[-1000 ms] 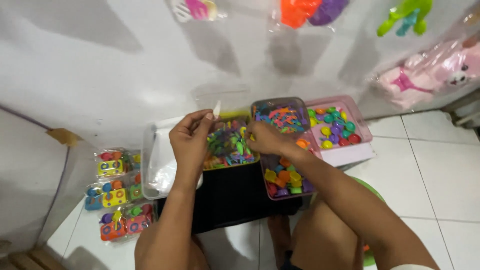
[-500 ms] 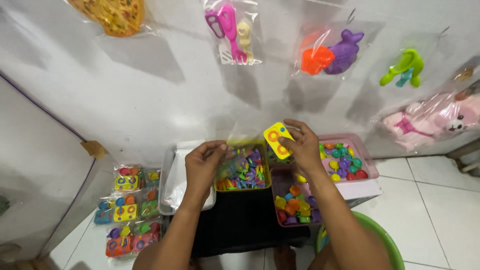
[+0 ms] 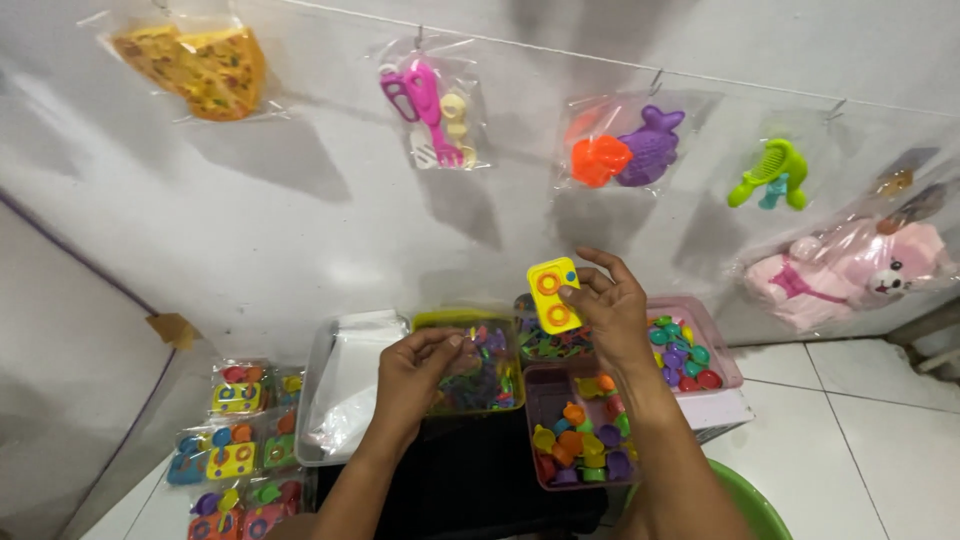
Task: The person sits on the floor and packs colorful plastic toy pieces into clear plastic bags. They pick up various small toys from containers and a green basin, place them into bags, and arrange the filled bags.
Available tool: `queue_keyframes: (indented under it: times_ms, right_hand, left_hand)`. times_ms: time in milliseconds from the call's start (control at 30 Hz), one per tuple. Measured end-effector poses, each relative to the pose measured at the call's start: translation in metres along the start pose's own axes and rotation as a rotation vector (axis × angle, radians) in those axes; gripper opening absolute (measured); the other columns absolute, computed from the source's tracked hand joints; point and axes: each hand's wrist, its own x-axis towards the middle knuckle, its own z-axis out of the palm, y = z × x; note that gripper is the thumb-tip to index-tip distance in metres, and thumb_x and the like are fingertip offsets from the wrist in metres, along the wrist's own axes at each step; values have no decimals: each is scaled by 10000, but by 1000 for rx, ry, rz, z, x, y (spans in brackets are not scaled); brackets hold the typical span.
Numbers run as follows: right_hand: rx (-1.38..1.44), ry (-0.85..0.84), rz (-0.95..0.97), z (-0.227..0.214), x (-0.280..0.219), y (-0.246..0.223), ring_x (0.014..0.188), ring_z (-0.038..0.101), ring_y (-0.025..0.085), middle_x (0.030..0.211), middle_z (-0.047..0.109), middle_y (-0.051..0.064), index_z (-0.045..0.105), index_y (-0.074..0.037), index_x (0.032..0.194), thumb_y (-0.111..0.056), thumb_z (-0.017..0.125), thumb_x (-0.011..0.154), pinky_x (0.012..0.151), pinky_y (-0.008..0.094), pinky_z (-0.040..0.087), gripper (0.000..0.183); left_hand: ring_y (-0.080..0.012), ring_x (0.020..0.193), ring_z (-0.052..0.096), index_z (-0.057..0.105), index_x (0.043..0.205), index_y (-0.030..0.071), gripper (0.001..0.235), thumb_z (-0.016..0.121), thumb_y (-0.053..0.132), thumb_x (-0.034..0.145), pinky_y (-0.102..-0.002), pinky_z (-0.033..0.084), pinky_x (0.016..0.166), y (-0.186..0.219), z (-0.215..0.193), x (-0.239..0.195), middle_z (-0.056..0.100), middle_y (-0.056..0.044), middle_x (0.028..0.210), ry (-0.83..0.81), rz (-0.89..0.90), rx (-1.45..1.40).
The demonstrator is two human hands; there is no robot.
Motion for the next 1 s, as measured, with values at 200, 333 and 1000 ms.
queue_keyframes:
  times_ms: [200,333,1000]
  right_hand:
    - [107,24,77,-5,-1,-4,866,728,242,1033,675,130,580,-18,1316,54,767,806,686,357,661,548]
    - [216,23,168,-14,1,5,846,746,292,1013,680,160,586,-22,1225,46,752,818,692,392,665,445]
    - [89,-46,58,12,-13,-14,868,732,271,981,639,142,552,-12,1326,86,696,825,725,375,678,530]
  left_hand:
    - [-217,749,739,709,1184,-52,295,696,43,905,-326,613,581,10,15,-6,779,-184,914,48,75,-34]
    - [-180,808,706,673,1261,-45,376,688,10,889,-339,618,745,19,22,-18,750,-133,896,52,112,-29]
    - [-180,759,763,768,1096,-25,306,830,11,798,-300,634,721,-8,14,-10,773,-150,860,-89,124,65]
